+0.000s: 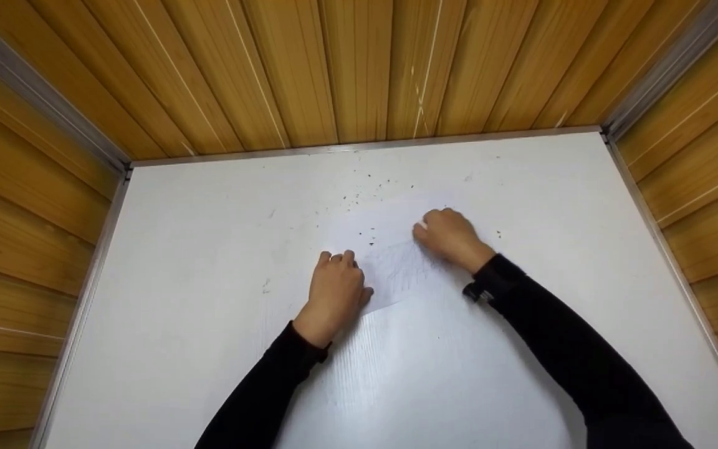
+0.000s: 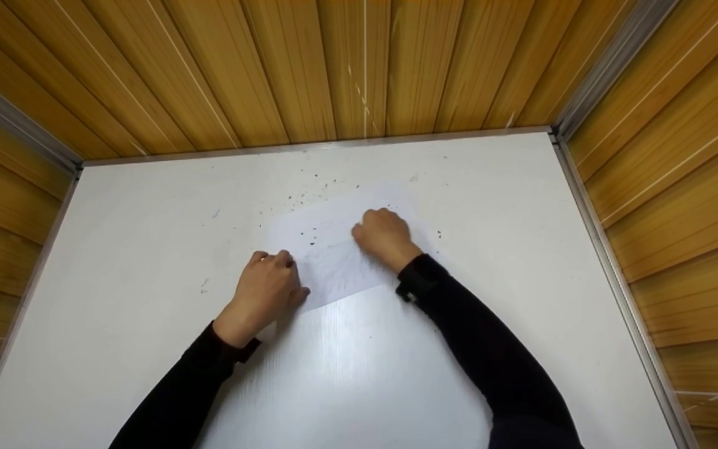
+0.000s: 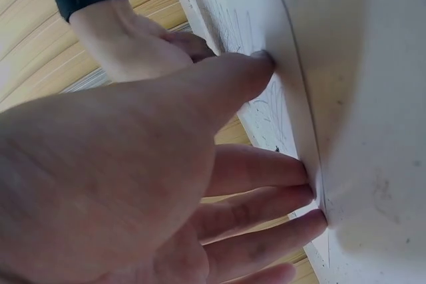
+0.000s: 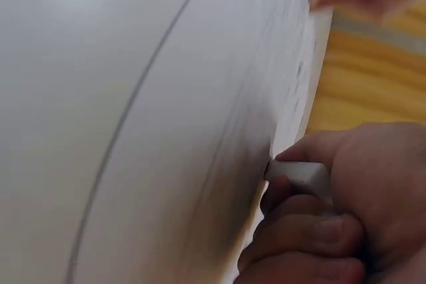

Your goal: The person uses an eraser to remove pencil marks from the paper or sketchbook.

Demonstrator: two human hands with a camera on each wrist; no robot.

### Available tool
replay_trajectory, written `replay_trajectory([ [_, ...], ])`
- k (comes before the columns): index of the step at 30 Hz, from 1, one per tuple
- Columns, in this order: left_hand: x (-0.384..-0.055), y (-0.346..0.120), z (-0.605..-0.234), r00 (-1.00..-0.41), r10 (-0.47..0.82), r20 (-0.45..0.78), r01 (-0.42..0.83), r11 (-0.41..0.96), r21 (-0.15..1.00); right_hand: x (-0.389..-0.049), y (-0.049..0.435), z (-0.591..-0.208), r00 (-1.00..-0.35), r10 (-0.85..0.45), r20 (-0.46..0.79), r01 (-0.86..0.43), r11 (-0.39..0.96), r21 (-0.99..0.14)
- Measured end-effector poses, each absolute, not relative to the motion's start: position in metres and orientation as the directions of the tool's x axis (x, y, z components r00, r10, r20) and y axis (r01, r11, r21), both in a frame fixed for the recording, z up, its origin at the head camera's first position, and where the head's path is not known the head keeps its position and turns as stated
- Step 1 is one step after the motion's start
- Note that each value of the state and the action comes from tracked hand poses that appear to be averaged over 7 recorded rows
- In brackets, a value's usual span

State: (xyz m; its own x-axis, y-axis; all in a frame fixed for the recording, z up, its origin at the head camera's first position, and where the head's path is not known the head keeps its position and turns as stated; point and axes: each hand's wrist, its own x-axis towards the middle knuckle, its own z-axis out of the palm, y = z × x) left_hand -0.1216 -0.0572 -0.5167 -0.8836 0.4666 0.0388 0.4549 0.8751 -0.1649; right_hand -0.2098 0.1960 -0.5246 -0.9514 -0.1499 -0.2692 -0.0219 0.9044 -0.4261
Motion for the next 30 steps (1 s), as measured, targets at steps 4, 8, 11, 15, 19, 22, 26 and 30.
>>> replay_trajectory([
  [4, -0.121, -0.057, -0.514, -0.887, 0.462, 0.024, 0.451, 0.876, -0.171, -0.212, 0.24, -0.52, -0.956, -0.076, -0.285, 0.05, 0.91, -0.411],
  [8, -0.121, -0.056, -0.514, -0.888, 0.459, 0.033, 0.448, 0.878, -0.17, -0.212, 0.252, -0.519, -0.955, -0.06, -0.292, 0.065, 0.914, -0.401],
  [11, -0.12, -0.055, -0.515, -0.883, 0.468, 0.04, 0.457, 0.876, -0.157, -0.209, 0.25, -0.519, -0.957, -0.049, -0.285, 0.068, 0.919, -0.388],
  [15, -0.12, -0.055, -0.516, -0.881, 0.471, 0.049, 0.461, 0.876, -0.142, -0.205, 0.236, -0.519, -0.958, -0.06, -0.279, 0.063, 0.909, -0.412],
  [19, -0.12, -0.056, -0.517, -0.88, 0.471, 0.067, 0.458, 0.877, -0.147, -0.205, 0.199, -0.517, -0.954, -0.119, -0.276, 0.024, 0.885, -0.464],
  [22, -0.119, -0.058, -0.518, -0.874, 0.479, 0.088, 0.464, 0.874, -0.146, -0.205, 0.16, -0.517, -0.946, -0.173, -0.273, -0.024, 0.88, -0.474],
  [26, -0.117, -0.058, -0.52, -0.865, 0.491, 0.106, 0.476, 0.869, -0.137, -0.207, 0.112, -0.519, -0.93, -0.237, -0.282, -0.087, 0.885, -0.456],
  [30, -0.117, -0.059, -0.521, -0.862, 0.492, 0.123, 0.474, 0.868, -0.148, -0.21, 0.081, -0.522, -0.928, -0.258, -0.268, -0.123, 0.894, -0.431],
])
